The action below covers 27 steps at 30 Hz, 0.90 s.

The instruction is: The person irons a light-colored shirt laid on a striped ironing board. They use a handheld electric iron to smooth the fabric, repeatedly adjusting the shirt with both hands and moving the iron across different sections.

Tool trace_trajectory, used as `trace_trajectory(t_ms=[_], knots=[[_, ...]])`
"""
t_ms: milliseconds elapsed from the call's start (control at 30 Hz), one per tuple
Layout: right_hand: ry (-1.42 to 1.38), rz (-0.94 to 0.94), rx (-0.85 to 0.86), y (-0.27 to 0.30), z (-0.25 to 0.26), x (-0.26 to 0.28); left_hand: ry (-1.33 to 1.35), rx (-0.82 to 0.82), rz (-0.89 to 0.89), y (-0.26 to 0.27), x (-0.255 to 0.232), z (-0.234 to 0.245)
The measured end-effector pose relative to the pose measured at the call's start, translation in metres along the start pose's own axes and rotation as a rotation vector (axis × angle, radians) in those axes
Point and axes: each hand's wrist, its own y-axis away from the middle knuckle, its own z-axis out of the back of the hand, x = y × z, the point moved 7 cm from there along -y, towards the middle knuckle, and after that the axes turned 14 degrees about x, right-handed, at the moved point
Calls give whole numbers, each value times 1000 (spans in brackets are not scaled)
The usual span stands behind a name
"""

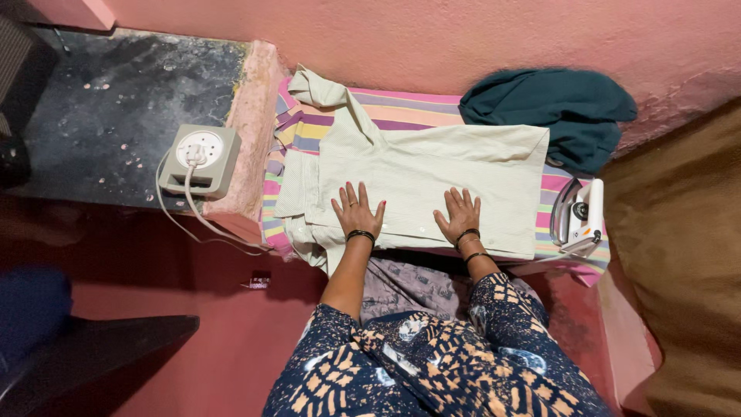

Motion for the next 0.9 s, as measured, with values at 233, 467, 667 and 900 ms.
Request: trace_trajectory(t_ms=[233, 467, 667, 900], knots=[[-25, 14, -41, 5, 4, 1, 175, -279, -141, 1, 3, -3], [-62, 39, -92, 9, 5, -2, -50, -190, -48, -4, 0, -10], [-64, 52, -136, 2, -4, -8, 23, -281, -65, -6, 5, -12], [-42, 54, -55, 2, -12, -11, 46, -285, -69, -8, 9, -18]])
